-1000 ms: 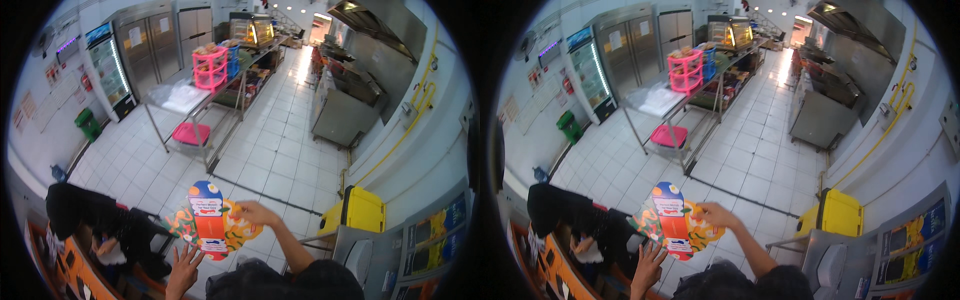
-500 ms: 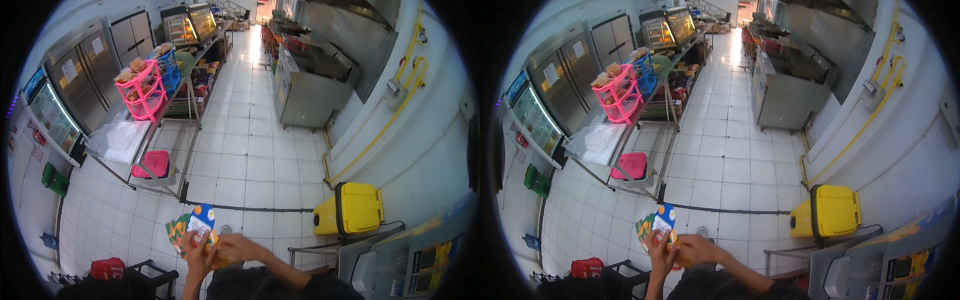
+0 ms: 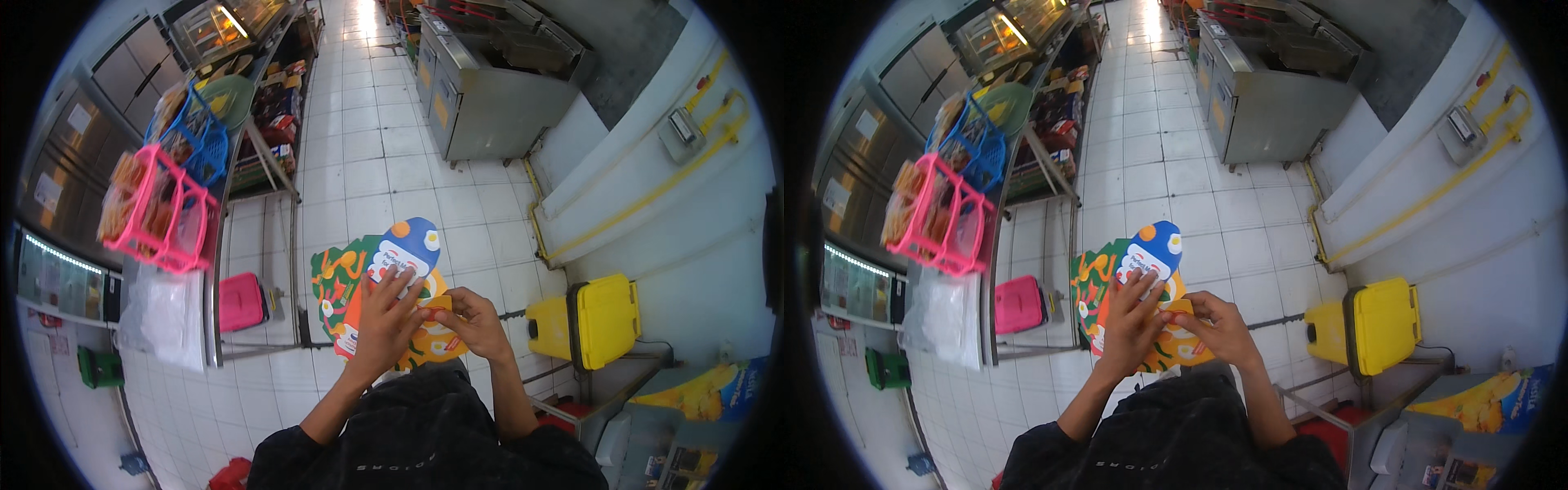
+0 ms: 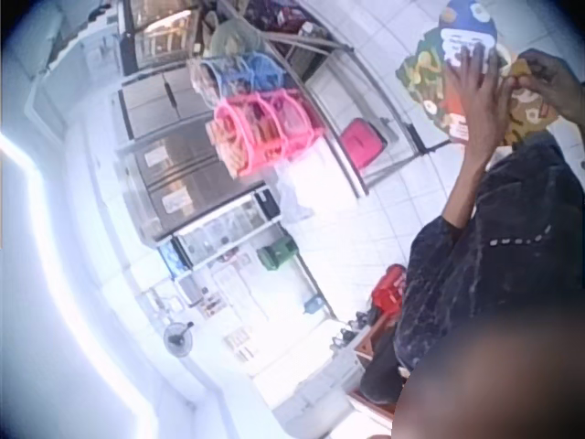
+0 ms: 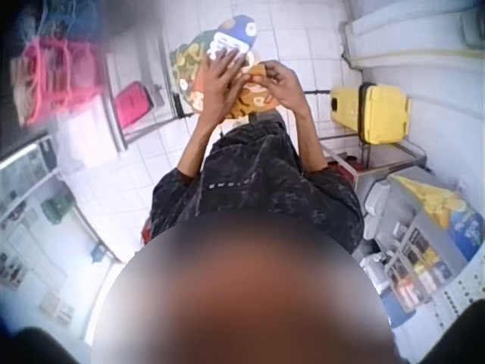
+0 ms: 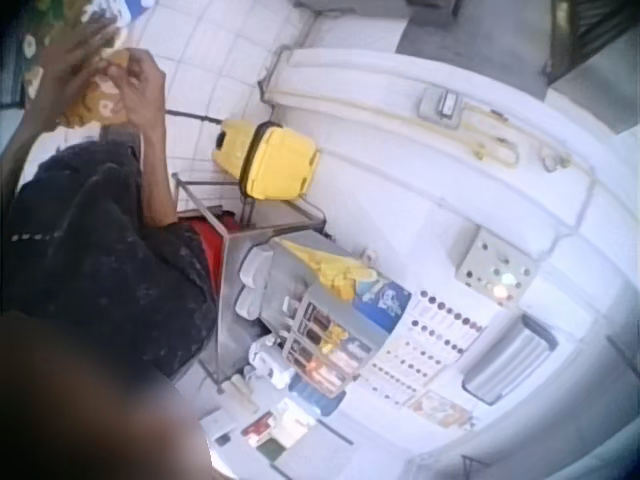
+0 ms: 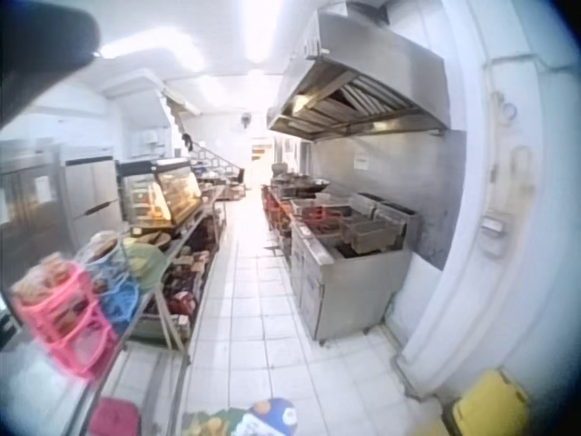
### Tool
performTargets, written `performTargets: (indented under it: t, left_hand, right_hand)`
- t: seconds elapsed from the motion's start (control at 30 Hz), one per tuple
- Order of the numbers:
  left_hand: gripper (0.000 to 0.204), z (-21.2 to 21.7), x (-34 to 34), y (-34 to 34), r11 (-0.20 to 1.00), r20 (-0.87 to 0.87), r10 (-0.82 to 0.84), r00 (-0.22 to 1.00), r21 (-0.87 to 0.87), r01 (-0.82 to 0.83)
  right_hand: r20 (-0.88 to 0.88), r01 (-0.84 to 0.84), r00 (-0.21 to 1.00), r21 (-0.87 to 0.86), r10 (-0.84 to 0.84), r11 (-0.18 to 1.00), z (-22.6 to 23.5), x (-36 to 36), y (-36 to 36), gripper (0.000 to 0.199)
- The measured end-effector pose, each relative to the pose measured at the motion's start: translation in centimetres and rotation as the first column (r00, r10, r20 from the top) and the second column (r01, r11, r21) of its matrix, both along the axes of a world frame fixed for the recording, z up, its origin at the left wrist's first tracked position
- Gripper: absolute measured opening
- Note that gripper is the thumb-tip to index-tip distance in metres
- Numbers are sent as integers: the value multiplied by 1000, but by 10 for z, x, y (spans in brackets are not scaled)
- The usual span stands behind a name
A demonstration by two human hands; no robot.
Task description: The person folds and assembles multiple small, colorful paper boxes at a counter, then places them into a larger white cardboard container. The person also briefly walks to a deep fryer and presses a button before returning to the counter to continue assembling boxes.
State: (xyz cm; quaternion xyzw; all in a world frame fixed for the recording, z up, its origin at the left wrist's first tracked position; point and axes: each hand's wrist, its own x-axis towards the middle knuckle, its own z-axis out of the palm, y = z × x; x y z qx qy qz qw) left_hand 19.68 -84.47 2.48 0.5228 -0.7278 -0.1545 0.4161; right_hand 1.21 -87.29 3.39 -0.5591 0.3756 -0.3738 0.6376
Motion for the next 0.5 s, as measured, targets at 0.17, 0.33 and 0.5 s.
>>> performTargets:
  t: [0.17, 0.33, 0.5]
  left_hand:
    - [37, -12, 28, -131, 998, -31, -28, 999, -59, 26]
    - [26, -10, 80, -235, 983, -88, 182, 979, 43, -178]
    - [26, -21, 131, -345, 945, -243, 323, 915, 128, -300]
  right_hand:
    - [-170, -40, 984, 61, 50, 997, -4, 21, -133, 20]
    - [-270, -24, 949, -575, -162, 818, 2, 86, -283, 38]
    - [-450, -318, 893, -643, -8, 696, -5, 148, -414, 23]
